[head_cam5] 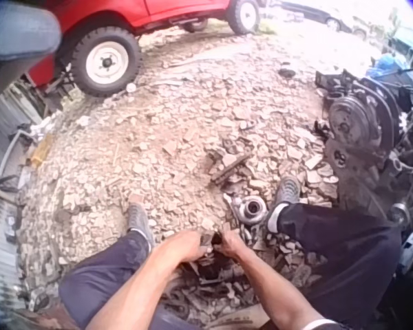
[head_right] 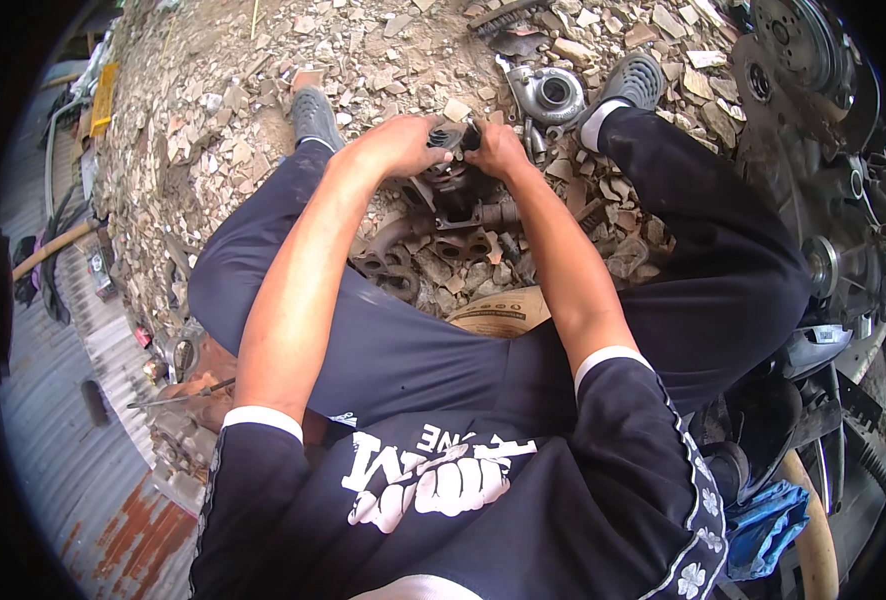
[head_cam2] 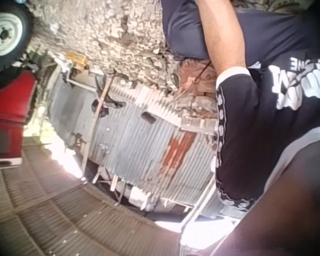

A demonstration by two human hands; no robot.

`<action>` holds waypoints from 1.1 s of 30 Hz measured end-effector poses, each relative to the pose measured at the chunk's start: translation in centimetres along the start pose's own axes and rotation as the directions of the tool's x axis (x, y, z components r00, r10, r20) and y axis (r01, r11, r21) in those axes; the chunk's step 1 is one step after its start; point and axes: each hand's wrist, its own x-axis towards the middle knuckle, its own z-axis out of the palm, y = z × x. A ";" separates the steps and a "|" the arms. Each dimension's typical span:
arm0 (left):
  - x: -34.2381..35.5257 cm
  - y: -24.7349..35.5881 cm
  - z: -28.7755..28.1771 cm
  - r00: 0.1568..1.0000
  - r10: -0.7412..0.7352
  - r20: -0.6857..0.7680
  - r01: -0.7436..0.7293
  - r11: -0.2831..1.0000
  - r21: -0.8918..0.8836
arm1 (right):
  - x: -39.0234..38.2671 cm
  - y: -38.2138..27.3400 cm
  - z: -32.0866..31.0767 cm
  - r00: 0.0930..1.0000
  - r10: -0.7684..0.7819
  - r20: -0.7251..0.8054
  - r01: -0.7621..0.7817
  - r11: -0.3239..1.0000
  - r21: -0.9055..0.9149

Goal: The person is sitting on the ground and working on a metal engine part, using a wrench to tighten or loosen bolts. The person manipulates the part and uses the wrench throughout the clip.

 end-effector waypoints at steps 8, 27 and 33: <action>0.0 0.1 0.1 1.000 -0.007 0.022 0.008 1.000 -0.028 | 0.1 1.7 1.0 0.991 0.124 -0.059 -0.116 0.986 0.119; -0.8 0.5 -0.6 0.999 -0.002 0.042 0.004 0.999 -0.033 | 0.8 2.1 0.9 0.973 0.232 0.008 -0.189 0.771 0.608; -0.3 -0.1 0.0 0.999 0.017 0.028 -0.016 1.000 -0.018 | 1.9 2.8 -0.7 0.796 0.605 -0.015 -0.319 0.441 0.839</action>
